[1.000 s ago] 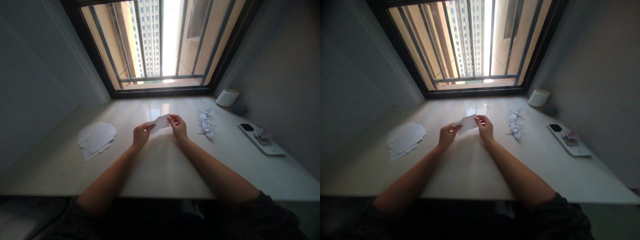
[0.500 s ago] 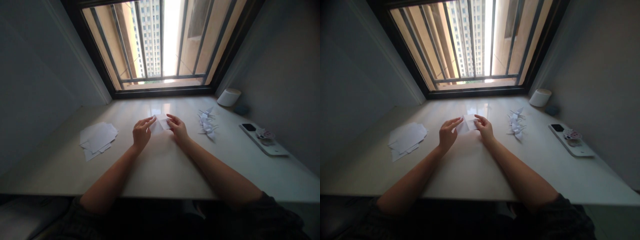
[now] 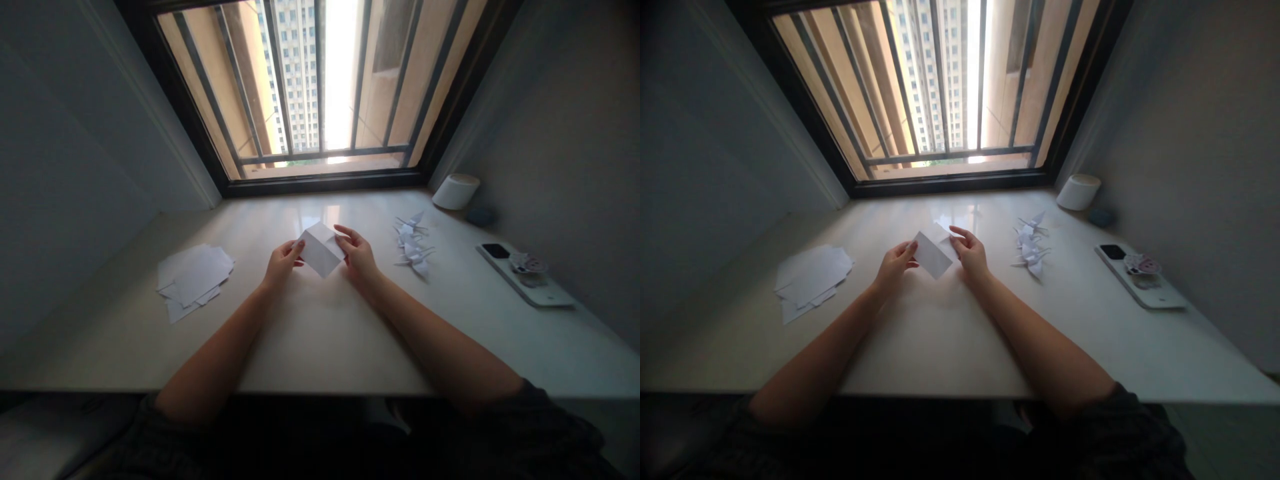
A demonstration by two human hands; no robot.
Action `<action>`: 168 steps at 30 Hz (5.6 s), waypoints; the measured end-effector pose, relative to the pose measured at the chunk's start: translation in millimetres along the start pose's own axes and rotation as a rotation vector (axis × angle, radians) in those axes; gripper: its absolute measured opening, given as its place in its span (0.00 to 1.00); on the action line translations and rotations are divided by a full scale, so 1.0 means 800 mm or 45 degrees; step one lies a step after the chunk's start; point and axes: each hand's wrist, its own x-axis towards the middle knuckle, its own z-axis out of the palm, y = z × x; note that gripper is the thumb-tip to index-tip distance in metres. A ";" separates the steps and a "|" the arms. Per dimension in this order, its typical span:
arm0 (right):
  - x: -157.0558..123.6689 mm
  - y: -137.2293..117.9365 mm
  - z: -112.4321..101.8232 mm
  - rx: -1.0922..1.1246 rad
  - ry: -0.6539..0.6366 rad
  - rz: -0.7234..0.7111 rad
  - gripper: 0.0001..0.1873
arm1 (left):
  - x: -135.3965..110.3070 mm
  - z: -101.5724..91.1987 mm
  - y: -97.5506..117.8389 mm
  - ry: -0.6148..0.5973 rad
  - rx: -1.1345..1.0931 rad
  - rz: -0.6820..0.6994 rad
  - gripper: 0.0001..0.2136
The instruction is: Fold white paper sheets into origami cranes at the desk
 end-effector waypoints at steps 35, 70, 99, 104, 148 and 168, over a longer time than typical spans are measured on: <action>-0.010 -0.006 0.007 -0.050 -0.090 0.052 0.34 | -0.012 0.010 0.011 0.104 -0.205 -0.070 0.22; -0.028 -0.016 0.019 -0.177 -0.306 -0.013 0.36 | -0.009 0.010 0.012 0.147 -0.398 -0.163 0.35; -0.030 -0.013 0.023 -0.008 -0.291 0.081 0.33 | -0.013 0.011 0.008 0.074 -0.010 0.096 0.33; -0.030 -0.009 0.023 -0.011 -0.314 0.057 0.31 | -0.013 0.009 0.002 0.132 0.130 0.173 0.24; -0.027 -0.002 0.016 -0.662 -0.292 -0.414 0.18 | -0.012 0.014 0.000 0.149 0.109 0.358 0.17; -0.035 -0.013 0.019 -0.760 -0.351 -0.668 0.16 | -0.016 0.018 0.003 0.023 -0.065 0.290 0.18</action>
